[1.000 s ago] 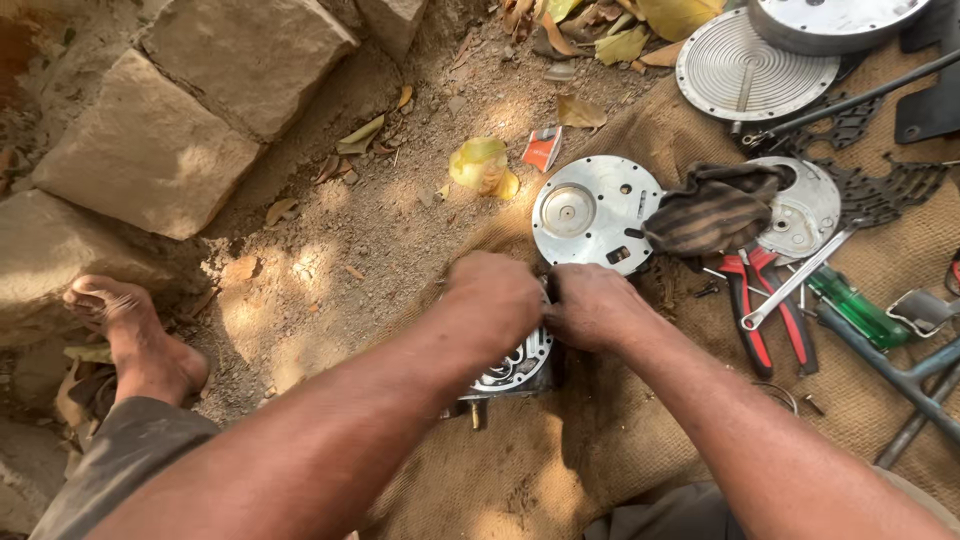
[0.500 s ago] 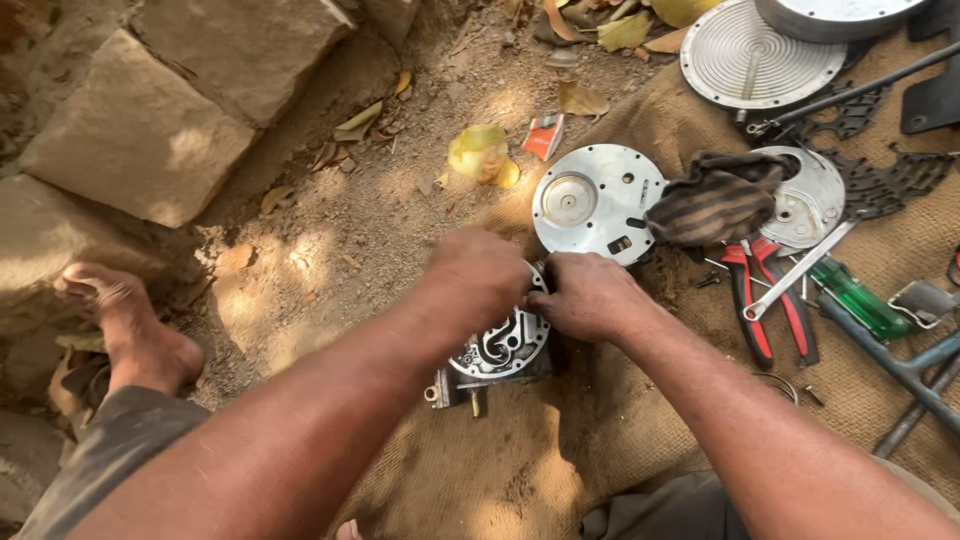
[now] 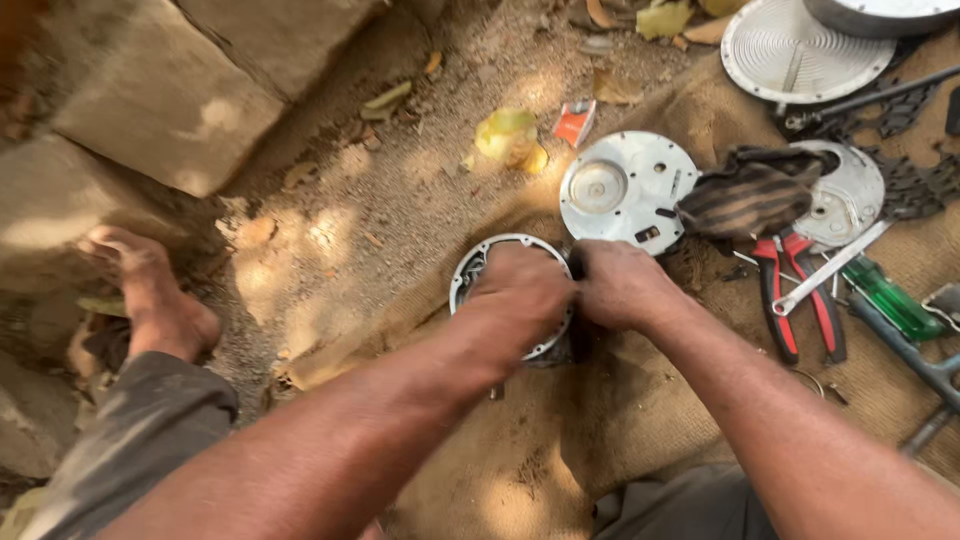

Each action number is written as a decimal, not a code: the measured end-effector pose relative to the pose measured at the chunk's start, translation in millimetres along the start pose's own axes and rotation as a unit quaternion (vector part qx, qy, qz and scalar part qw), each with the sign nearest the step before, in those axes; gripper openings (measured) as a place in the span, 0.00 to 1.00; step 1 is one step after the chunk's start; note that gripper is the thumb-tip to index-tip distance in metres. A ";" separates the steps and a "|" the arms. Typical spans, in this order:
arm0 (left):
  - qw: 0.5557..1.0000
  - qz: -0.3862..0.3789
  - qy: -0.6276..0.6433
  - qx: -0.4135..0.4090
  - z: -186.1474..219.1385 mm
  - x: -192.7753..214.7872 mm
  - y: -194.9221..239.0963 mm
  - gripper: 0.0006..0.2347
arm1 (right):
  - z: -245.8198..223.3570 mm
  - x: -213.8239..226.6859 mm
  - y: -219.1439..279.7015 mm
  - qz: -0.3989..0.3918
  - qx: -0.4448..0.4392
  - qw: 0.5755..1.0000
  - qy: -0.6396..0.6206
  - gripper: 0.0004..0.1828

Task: The person cleans the internal channels of a disassembled engine casing using a screwdriver and a rag. They scrape out debris from the grooves and wipe the surfaces repeatedly.

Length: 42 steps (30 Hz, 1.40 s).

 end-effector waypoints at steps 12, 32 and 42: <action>0.994 0.039 0.080 0.069 -54.7 14.1 53.5 0.09 | -21.1 6.7 5.6 -0.051 -0.021 0.998 0.024 0.27; 0.994 0.094 -0.006 -0.061 7.5 34.4 3.6 0.06 | -6.3 0.4 2.8 -0.027 -0.011 1.000 -0.009 0.22; 0.998 -0.009 0.046 0.030 -64.2 17.3 29.7 0.07 | -21.6 16.0 6.5 -0.014 0.005 1.000 -0.016 0.27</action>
Point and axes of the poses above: each hand's wrist, its own y-axis away from the middle knuckle, its own x-axis out of the back of the hand, z = x × y, the point moved 10 cm from there along -y, towards the middle knuckle, and after that the axes turned 2 degrees about -x, right-handed, at the moved point
